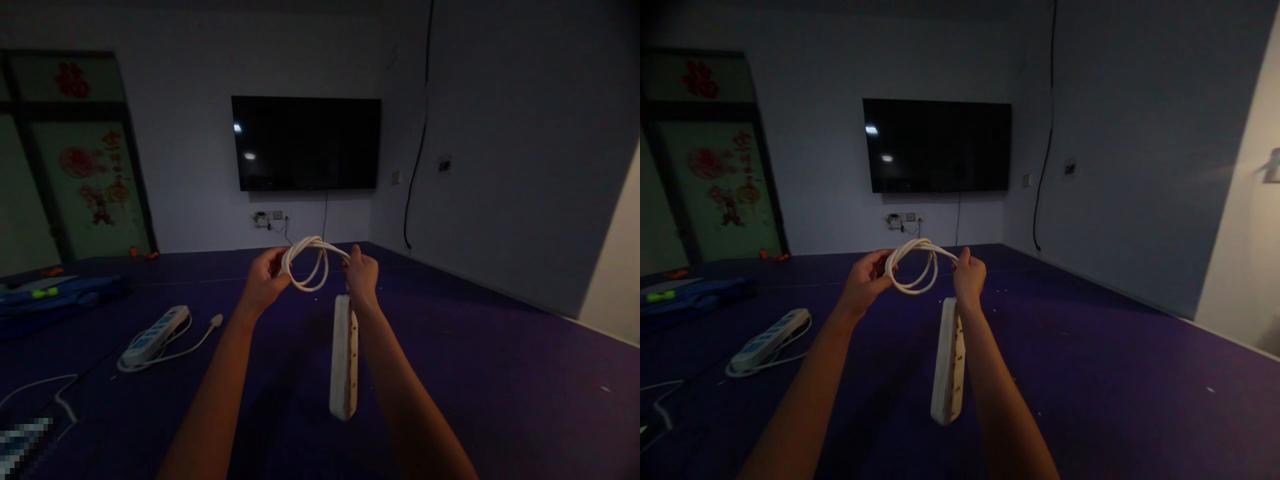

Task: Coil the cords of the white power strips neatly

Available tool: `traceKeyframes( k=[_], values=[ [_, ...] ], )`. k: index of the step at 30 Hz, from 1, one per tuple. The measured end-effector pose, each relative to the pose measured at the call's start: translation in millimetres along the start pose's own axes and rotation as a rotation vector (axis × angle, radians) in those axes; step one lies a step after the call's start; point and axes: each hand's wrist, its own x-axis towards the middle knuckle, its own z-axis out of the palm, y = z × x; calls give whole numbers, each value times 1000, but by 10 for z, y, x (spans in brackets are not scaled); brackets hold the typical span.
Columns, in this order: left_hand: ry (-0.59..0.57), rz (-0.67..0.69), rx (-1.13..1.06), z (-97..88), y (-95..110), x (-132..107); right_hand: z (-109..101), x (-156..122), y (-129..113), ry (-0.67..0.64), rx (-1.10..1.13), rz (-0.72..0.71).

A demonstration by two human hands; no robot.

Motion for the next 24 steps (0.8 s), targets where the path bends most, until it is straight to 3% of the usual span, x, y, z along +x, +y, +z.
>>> traceKeyframes(
  k=[17,24],
  values=[
    [-43,12,199,102,-66,-36,-15,14,23,13,-41,17],
    [-297,47,347,174,-97,-96,-122,118,113,161,-67,6]
  ],
)
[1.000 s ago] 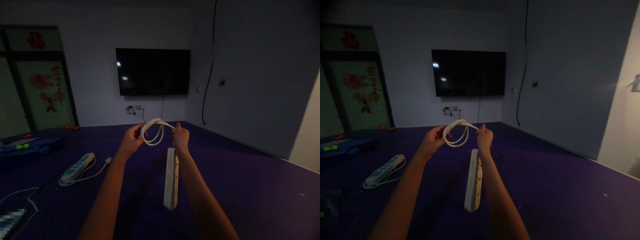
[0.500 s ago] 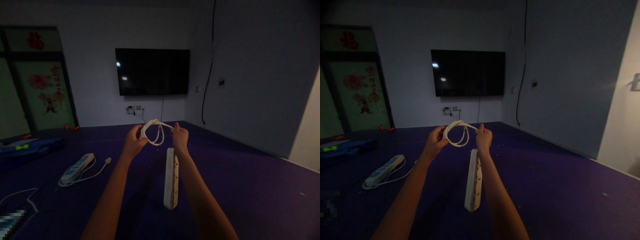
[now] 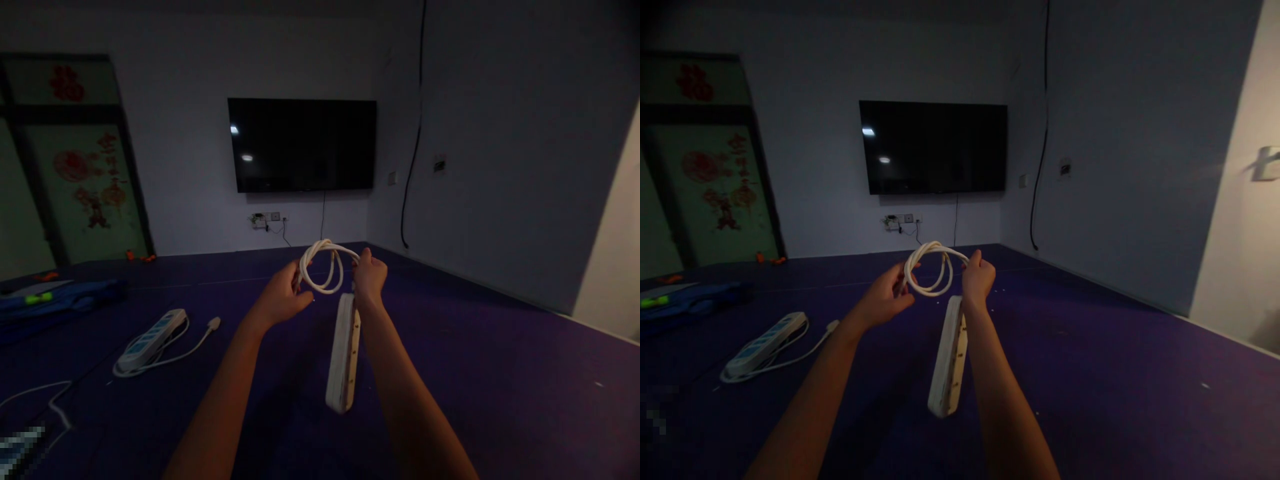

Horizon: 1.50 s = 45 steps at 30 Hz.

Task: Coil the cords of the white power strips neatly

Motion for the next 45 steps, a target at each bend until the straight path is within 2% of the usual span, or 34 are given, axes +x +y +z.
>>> traceKeyframes(
  k=[4,7,10,14,17,20,22,25,28,32,37,41,45],
  values=[
    [-98,53,18,129,-1,-36,-52,-21,-27,143,-33,-61],
    [-161,10,7,241,-4,-58,-90,-64,-76,247,-78,-60],
    [-144,-27,14,370,-57,-59,-131,-94,-108,318,-147,-54],
    [-100,-1,-31,567,-256,-21,-167,-98,-99,374,-262,-63],
    [-115,15,-86,726,-441,13,-173,-79,-74,371,-342,-48],
    [-91,-87,-82,897,-559,10,-173,-54,-53,332,-396,-37],
    [-59,-132,-74,1013,-585,-24,-177,-41,-41,311,-407,-38],
    [-24,-132,-136,1167,-589,-106,-188,-22,-18,272,-383,-44],
    [-10,-135,-202,1237,-608,-164,-201,19,32,222,-344,-50],
    [-27,-123,-205,1116,-684,-126,-184,112,142,78,-158,-17],
    [-24,-197,-132,723,-781,7,-60,140,235,-227,96,23],
    [-48,-231,-66,388,-819,55,81,72,252,-383,134,-9],
    [28,-367,-2,63,-853,47,217,-14,256,-528,98,-57]
  ],
)
